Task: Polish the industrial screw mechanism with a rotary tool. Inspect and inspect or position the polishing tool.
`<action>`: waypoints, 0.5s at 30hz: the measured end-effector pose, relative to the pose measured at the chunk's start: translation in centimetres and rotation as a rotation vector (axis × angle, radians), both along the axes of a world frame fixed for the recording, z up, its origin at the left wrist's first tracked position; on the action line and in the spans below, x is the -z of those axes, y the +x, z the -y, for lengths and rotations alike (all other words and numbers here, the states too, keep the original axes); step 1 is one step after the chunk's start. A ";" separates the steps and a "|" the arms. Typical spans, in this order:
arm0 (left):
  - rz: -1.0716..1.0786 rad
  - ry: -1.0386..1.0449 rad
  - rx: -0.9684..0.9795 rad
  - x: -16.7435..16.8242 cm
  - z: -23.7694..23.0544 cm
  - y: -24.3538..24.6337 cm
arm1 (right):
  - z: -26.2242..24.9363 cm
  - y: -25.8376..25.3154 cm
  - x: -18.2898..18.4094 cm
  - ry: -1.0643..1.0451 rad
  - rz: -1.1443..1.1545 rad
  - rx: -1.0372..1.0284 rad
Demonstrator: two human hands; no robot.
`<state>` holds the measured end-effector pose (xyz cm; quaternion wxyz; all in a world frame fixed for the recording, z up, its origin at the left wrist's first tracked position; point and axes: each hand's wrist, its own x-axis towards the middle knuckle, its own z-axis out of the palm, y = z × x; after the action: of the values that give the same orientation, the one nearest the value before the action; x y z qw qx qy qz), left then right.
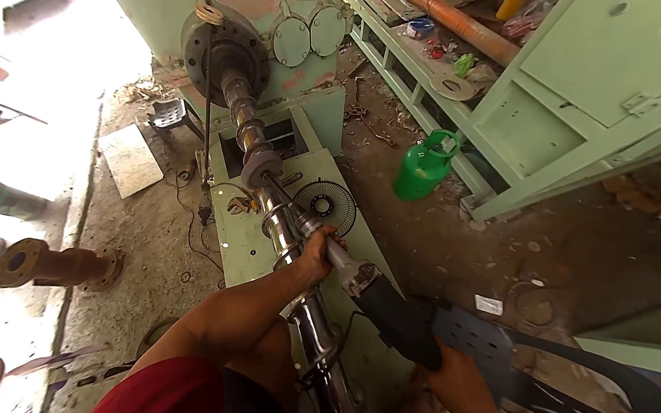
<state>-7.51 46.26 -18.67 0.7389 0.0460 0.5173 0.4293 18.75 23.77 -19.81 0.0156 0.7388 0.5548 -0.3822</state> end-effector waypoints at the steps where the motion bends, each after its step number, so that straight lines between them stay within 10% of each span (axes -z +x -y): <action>1: 0.009 0.003 -0.001 -0.1 0.0 -0.1 | 0.0 0.0 -0.3 0.002 0.002 -0.008; 15: 0.102 0.032 -0.065 -1.0 1.3 -1.3 | 0.0 -0.5 -4.3 0.021 0.093 -0.059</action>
<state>-8.82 44.94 -17.63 0.7491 0.0192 0.4732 0.4632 18.28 23.80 -15.51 0.0447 0.7394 0.5790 -0.3408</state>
